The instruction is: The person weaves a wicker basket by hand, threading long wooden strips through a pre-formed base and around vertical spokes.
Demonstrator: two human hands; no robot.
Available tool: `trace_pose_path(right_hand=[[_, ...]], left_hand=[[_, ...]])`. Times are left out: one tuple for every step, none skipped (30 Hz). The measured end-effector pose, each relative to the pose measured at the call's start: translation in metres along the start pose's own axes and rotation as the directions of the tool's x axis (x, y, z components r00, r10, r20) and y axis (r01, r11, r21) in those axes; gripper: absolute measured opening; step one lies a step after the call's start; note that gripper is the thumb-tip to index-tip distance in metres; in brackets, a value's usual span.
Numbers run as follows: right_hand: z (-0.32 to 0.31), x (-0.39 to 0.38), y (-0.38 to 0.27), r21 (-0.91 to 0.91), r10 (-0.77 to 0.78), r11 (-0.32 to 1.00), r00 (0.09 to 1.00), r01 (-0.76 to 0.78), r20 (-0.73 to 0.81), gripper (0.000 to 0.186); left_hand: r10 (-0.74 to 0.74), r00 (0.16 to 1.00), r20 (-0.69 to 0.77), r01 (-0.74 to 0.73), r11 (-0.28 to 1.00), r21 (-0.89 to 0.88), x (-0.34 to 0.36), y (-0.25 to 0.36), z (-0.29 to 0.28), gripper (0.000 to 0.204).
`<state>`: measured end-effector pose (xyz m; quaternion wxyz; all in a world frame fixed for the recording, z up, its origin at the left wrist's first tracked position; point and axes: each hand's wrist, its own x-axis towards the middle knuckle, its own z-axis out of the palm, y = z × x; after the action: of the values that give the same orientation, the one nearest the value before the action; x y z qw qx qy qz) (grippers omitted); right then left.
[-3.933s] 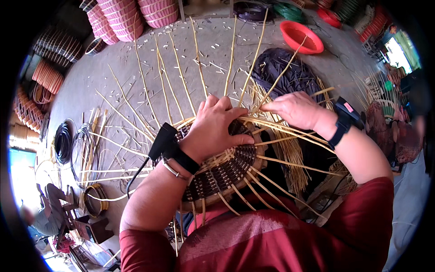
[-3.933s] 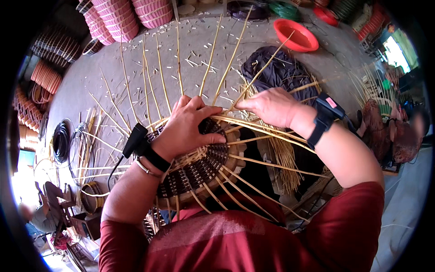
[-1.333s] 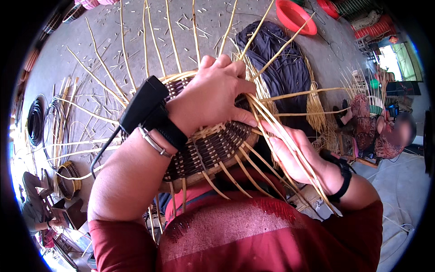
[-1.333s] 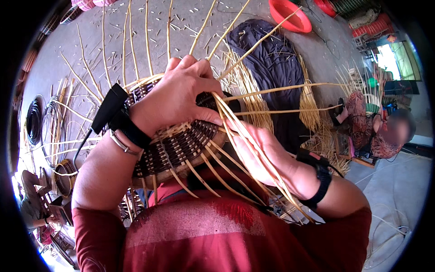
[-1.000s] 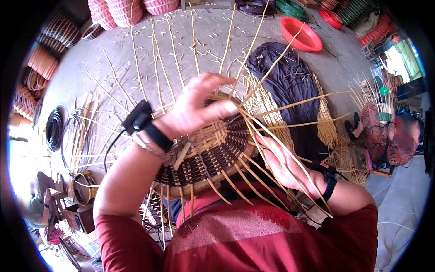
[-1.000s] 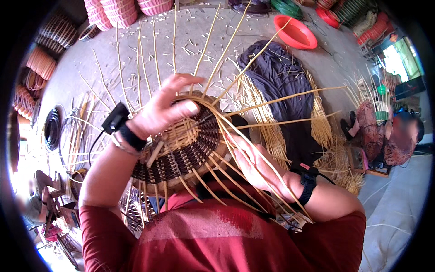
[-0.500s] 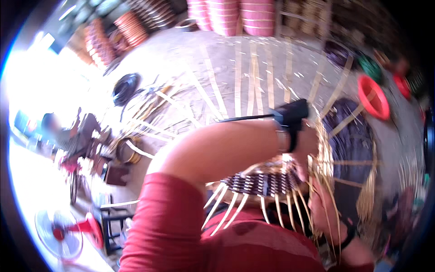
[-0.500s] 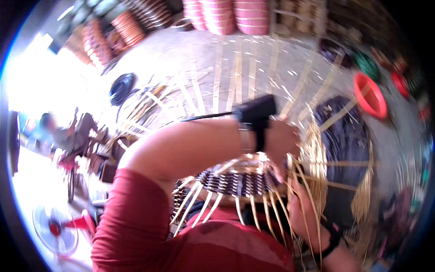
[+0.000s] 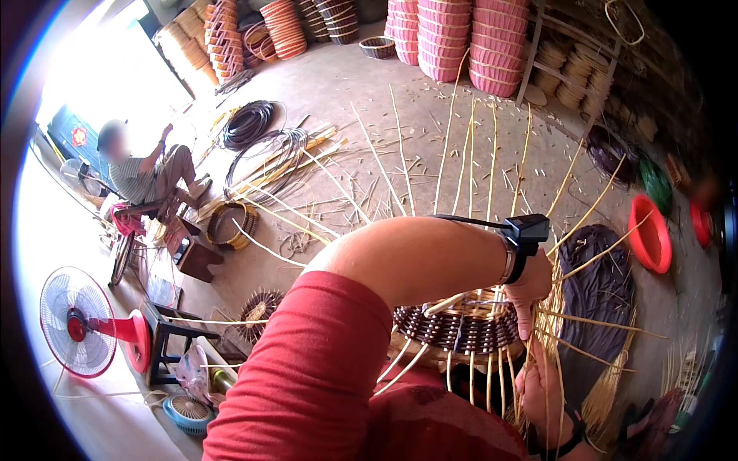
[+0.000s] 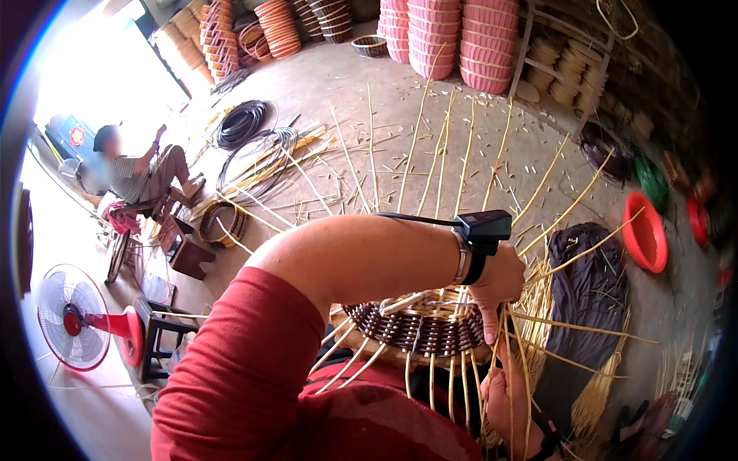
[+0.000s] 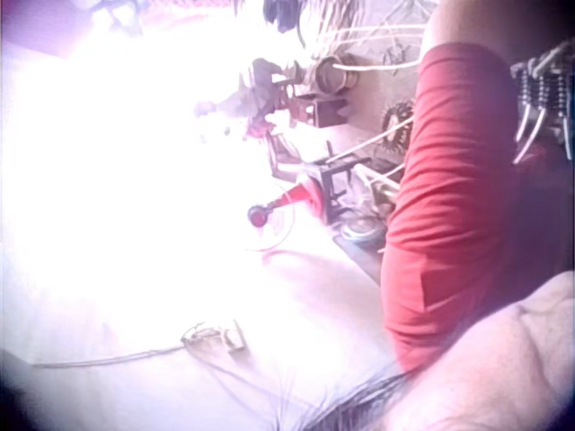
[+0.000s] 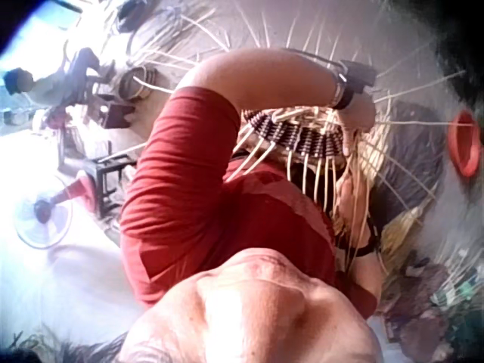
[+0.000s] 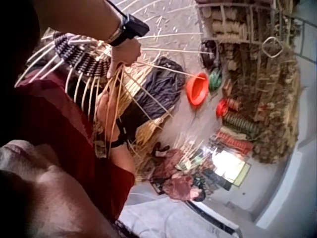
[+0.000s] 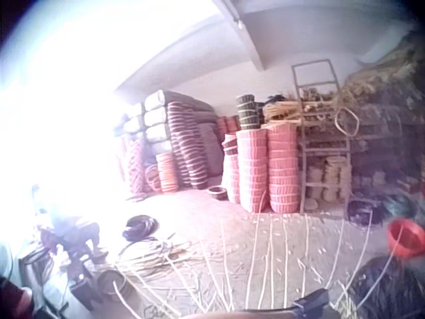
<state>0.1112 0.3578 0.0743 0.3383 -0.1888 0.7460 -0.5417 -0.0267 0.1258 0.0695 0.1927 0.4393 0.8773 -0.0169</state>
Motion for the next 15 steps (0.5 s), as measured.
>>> trace_pose_path(right_hand=[[-0.001,0.0,-0.001,0.0,-0.004,1.0,1.0,0.004,0.024,0.056],[-0.005,0.0,0.0,0.004,0.023,1.0,0.998,-0.023,0.051,0.057],[-0.011,0.0,-0.001,-0.032,0.08,0.996,0.995,-0.078,0.06,0.058],[-0.017,-0.001,-0.002,-0.073,0.141,0.988,0.987,-0.136,0.07,0.06],[-0.03,-0.002,-0.004,-0.114,0.203,0.975,0.976,-0.193,0.083,0.062],[-0.039,-0.003,-0.014,-0.115,0.289,0.953,0.954,-0.279,0.08,0.063],[-0.05,-0.006,-0.019,-0.123,0.272,0.958,0.959,-0.261,0.083,0.061],[-0.065,-0.011,-0.024,-0.141,0.213,0.969,0.974,-0.202,0.071,0.059],[-0.079,-0.017,-0.032,-0.161,0.154,0.976,0.987,-0.144,0.05,0.057],[-0.095,-0.023,-0.044,-0.198,0.076,0.978,0.997,-0.073,0.011,0.055],[-0.114,-0.029,-0.059,-0.27,0.013,0.962,0.998,-0.028,-0.057,0.054],[-0.131,-0.034,-0.077,-0.353,-0.07,0.935,0.99,0.022,-0.126,0.054],[-0.148,-0.045,-0.094,-0.449,-0.157,0.892,0.965,0.047,-0.212,0.053],[-0.163,-0.057,-0.111,-0.537,-0.254,0.841,0.925,0.066,-0.283,0.052],[-0.176,-0.071,-0.125,-0.627,-0.352,0.777,0.87,0.065,-0.346,0.051]], left_hand=[[-0.007,0.999,-0.044,0.007,1.0,0.002,-0.003,-0.001,0.003,0.106],[0.019,0.991,-0.13,-0.016,1.0,0.025,-0.008,-0.003,0.007,0.109],[0.001,0.988,-0.152,0.007,0.999,0.054,-0.016,-0.004,0.003,0.112],[-0.017,0.984,-0.177,0.031,0.997,0.077,-0.024,-0.003,-0.001,0.115],[-0.039,0.979,-0.2,0.059,0.994,0.096,-0.029,-0.003,-0.008,0.117],[-0.066,0.981,-0.182,0.079,0.995,0.067,-0.042,-0.007,-0.025,0.118],[-0.125,0.975,-0.182,0.136,0.99,0.047,-0.056,-0.009,-0.04,0.116],[-0.214,0.957,-0.195,0.225,0.974,0.036,-0.073,-0.009,-0.055,0.114],[-0.287,0.934,-0.213,0.301,0.953,0.034,-0.089,-0.009,-0.071,0.112],[-0.367,0.901,-0.233,0.385,0.922,0.034,-0.102,-0.013,-0.082,0.11],[-0.408,0.87,-0.278,0.44,0.896,0.064,-0.113,-0.025,-0.093,0.103],[-0.45,0.833,-0.323,0.5,0.861,0.091,-0.126,-0.036,-0.105,0.096],[-0.455,0.814,-0.362,0.523,0.844,0.114,-0.144,-0.043,-0.122,0.093],[-0.466,0.791,-0.397,0.552,0.823,0.134,-0.164,-0.049,-0.138,0.09],[-0.485,0.768,-0.419,0.587,0.794,0.157,-0.189,-0.045,-0.162,0.087]])
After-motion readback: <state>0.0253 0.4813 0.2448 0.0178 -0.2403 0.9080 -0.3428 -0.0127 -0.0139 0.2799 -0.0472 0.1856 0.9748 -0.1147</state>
